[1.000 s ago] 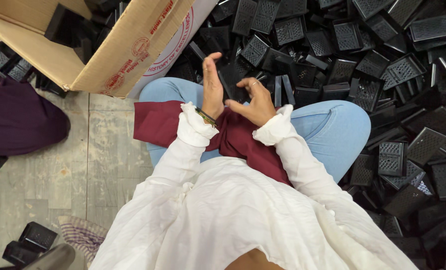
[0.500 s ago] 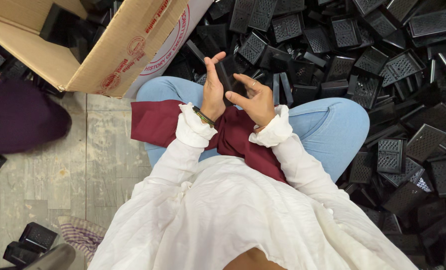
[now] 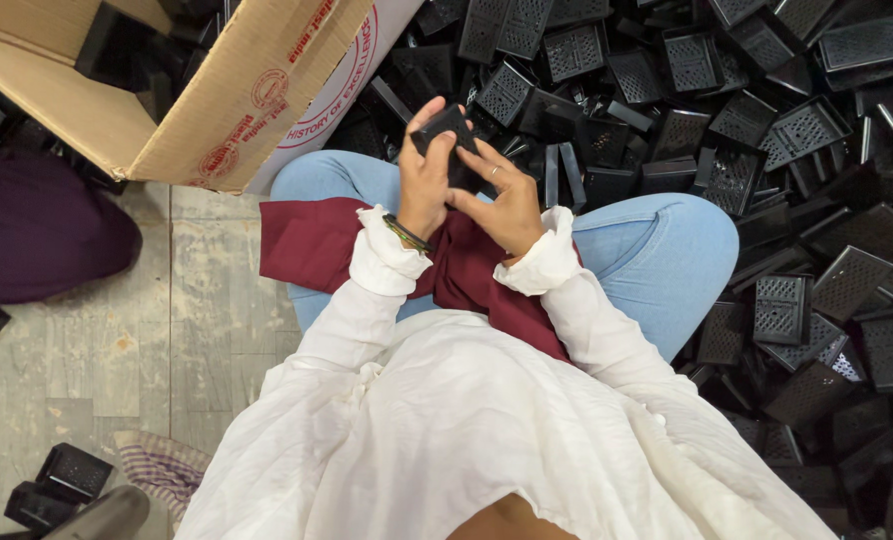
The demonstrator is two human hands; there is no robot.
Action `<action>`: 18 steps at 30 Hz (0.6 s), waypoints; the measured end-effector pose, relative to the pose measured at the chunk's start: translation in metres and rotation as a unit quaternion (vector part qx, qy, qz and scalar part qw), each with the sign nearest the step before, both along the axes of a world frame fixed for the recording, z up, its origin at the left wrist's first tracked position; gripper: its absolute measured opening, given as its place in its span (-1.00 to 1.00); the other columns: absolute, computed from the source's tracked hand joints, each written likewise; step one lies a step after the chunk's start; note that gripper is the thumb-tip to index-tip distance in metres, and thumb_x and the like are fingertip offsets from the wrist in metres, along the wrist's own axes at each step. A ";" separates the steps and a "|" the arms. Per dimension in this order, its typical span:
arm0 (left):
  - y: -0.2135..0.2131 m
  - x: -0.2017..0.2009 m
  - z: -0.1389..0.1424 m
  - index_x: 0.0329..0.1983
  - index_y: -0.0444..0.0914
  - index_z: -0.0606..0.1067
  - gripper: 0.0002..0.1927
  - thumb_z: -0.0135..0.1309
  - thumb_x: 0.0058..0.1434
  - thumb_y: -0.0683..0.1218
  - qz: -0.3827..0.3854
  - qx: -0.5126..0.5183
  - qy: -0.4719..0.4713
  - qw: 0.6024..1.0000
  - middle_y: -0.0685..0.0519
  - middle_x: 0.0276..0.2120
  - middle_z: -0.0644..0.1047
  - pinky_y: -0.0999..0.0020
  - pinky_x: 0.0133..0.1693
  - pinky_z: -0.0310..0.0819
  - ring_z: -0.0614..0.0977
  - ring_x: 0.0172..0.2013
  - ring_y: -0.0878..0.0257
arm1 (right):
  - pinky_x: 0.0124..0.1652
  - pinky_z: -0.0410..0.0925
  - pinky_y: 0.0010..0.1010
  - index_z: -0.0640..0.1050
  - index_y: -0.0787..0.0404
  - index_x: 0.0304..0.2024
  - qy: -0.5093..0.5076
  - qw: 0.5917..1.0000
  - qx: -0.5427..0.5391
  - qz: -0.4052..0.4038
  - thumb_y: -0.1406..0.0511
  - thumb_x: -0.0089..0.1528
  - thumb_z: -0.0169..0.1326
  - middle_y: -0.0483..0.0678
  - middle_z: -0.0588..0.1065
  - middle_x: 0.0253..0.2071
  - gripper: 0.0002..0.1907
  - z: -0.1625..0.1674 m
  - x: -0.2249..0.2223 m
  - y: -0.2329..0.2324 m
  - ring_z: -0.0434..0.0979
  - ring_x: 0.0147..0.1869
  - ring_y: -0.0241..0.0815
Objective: The person sits on the floor next to a large pile of black perforated plastic boxes and a cardboard carton. They pick up individual plastic boxes from the pile, turn them over in their hands, and place them into the cardboard box, repeating this continuously while another person's arm occasionally reaches into the same box.
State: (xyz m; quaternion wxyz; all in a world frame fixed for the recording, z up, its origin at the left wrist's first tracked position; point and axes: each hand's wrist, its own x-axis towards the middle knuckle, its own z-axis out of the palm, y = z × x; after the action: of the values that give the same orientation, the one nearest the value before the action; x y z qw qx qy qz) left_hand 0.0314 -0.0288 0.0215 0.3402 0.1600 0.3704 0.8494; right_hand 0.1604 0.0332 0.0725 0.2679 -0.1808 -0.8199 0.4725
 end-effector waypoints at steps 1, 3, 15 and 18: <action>-0.001 -0.003 0.003 0.41 -0.40 0.22 -0.48 -0.09 0.38 -0.28 -0.021 0.021 -0.035 0.999 -0.20 0.19 0.49 0.20 0.19 0.50 0.57 0.12 0.09 | 0.25 0.35 -0.28 0.47 0.43 0.22 0.049 0.989 -0.141 0.010 0.41 0.16 0.32 0.22 0.45 0.27 -0.41 0.000 0.000 0.002 0.46 0.34 -0.01; -0.005 -0.009 0.010 0.41 -0.41 0.20 -0.46 -0.11 0.35 -0.30 -0.060 0.065 -0.105 0.990 -0.24 0.17 0.49 0.15 0.16 0.51 0.58 0.12 0.05 | 0.22 0.41 -0.32 0.34 0.31 0.30 0.144 0.901 -0.409 0.029 0.39 0.27 0.22 0.11 0.49 0.22 -0.42 -0.002 0.001 0.010 0.49 0.28 -0.10; -0.031 -0.059 0.065 -0.05 -0.38 0.55 -0.57 0.43 0.16 -0.04 0.160 -0.220 0.293 0.917 0.00 -0.15 0.60 0.30 0.00 0.54 0.61 -0.15 0.23 | 0.12 0.48 -0.28 0.56 0.35 0.16 -0.012 0.954 -0.296 0.038 0.35 0.29 0.28 0.04 0.61 0.02 -0.60 -0.049 0.000 0.068 0.62 0.08 -0.16; -0.049 -0.143 0.076 0.02 -0.47 0.52 -0.54 0.34 0.27 -0.02 0.306 -0.170 0.233 0.908 -0.14 -0.10 0.59 0.12 0.07 0.56 0.63 -0.09 0.10 | -0.08 0.46 -0.11 0.60 0.33 0.00 -0.192 0.938 0.216 -0.189 0.25 0.06 0.41 0.13 0.60 -0.10 -0.50 -0.060 0.010 0.138 0.63 -0.04 0.06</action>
State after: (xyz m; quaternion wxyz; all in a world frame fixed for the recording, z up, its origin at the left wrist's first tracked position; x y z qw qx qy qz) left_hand -0.1113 -0.0778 0.0979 -0.0099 0.1720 0.6086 0.7746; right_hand 0.1708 0.1716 0.0121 0.2226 -0.3577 -0.8887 0.1807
